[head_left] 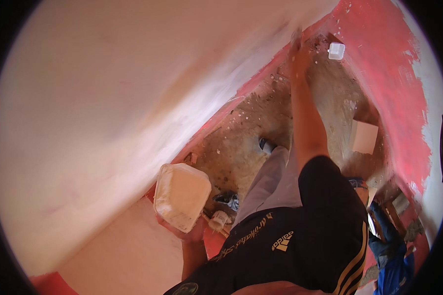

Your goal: The person applies plaster to a wall using a trowel, scooping the material from a small container and spreading it across the surface.

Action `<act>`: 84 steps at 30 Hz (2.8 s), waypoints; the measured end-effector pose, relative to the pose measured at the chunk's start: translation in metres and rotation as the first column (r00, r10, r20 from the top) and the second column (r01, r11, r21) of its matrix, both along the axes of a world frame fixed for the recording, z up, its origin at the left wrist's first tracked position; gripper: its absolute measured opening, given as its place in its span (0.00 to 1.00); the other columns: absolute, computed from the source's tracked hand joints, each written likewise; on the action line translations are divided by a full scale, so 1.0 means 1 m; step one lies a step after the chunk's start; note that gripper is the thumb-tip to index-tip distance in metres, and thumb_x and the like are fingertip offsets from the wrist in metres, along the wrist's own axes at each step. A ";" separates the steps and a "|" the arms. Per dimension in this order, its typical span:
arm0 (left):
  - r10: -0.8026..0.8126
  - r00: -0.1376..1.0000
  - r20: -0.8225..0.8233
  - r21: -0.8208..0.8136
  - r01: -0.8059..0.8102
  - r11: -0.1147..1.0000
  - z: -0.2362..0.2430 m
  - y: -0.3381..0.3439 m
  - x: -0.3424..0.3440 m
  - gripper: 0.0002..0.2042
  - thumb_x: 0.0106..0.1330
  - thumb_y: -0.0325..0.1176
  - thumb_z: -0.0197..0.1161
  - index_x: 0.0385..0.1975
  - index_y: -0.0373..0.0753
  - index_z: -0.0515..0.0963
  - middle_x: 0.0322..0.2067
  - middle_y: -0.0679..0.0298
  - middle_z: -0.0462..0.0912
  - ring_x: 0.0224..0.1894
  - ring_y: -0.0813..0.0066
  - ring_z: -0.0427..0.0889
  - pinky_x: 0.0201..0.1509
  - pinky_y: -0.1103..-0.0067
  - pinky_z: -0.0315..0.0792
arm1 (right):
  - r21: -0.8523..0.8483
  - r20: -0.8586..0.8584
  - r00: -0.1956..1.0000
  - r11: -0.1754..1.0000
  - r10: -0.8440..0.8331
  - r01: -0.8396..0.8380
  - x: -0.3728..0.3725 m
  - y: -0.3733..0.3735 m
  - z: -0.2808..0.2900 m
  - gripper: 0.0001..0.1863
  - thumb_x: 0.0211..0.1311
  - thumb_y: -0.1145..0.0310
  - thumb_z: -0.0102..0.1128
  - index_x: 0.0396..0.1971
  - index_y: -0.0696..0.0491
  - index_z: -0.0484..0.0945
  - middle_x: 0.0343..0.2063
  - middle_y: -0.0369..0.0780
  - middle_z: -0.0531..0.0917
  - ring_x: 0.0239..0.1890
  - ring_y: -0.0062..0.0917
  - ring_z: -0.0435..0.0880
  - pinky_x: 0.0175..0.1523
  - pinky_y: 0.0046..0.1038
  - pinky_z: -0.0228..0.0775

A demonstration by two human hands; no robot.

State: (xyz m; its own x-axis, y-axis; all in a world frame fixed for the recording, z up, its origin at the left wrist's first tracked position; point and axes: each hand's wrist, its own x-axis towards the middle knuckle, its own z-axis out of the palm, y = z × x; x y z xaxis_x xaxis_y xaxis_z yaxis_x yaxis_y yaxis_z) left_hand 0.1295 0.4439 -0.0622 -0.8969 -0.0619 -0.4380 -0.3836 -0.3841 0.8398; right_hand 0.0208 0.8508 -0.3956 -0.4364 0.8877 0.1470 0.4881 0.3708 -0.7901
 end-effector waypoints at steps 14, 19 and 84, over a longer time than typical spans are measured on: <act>-0.191 0.963 -0.189 -0.606 0.038 0.794 -0.001 0.014 0.007 0.30 0.73 0.56 0.49 0.68 0.44 0.61 0.62 0.61 0.68 0.62 0.64 0.72 0.56 0.65 0.77 | -0.001 -0.033 0.998 0.999 0.050 -0.050 0.018 0.008 0.008 0.22 0.69 0.61 0.54 0.61 0.47 0.73 0.32 0.48 0.84 0.31 0.41 0.83 0.37 0.42 0.75; 0.029 0.999 0.015 0.061 -0.030 0.998 -0.014 -0.008 0.006 0.32 0.74 0.62 0.42 0.67 0.45 0.64 0.60 0.63 0.71 0.61 0.62 0.74 0.54 0.65 0.78 | -0.019 -0.049 0.998 0.999 0.043 -0.043 -0.012 -0.034 0.025 0.15 0.71 0.60 0.54 0.51 0.49 0.80 0.31 0.47 0.86 0.32 0.38 0.85 0.38 0.40 0.76; 0.041 0.987 -0.157 0.081 -0.028 0.996 0.016 -0.010 0.017 0.31 0.73 0.64 0.44 0.65 0.49 0.68 0.53 0.68 0.77 0.50 0.71 0.80 0.45 0.73 0.79 | -0.097 -0.026 0.961 0.956 0.275 -0.277 -0.023 -0.125 0.134 0.22 0.73 0.55 0.50 0.43 0.63 0.80 0.26 0.51 0.83 0.28 0.46 0.82 0.33 0.42 0.73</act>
State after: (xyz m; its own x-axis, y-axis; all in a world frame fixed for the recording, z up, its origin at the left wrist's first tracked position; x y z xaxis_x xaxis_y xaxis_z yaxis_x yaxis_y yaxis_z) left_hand 0.1468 0.4340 -0.0458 -0.9533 -0.0651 -0.2951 -0.2333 -0.4619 0.8557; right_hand -0.0024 0.7253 -0.2620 -0.6652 0.7432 0.0716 0.3678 0.4096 -0.8348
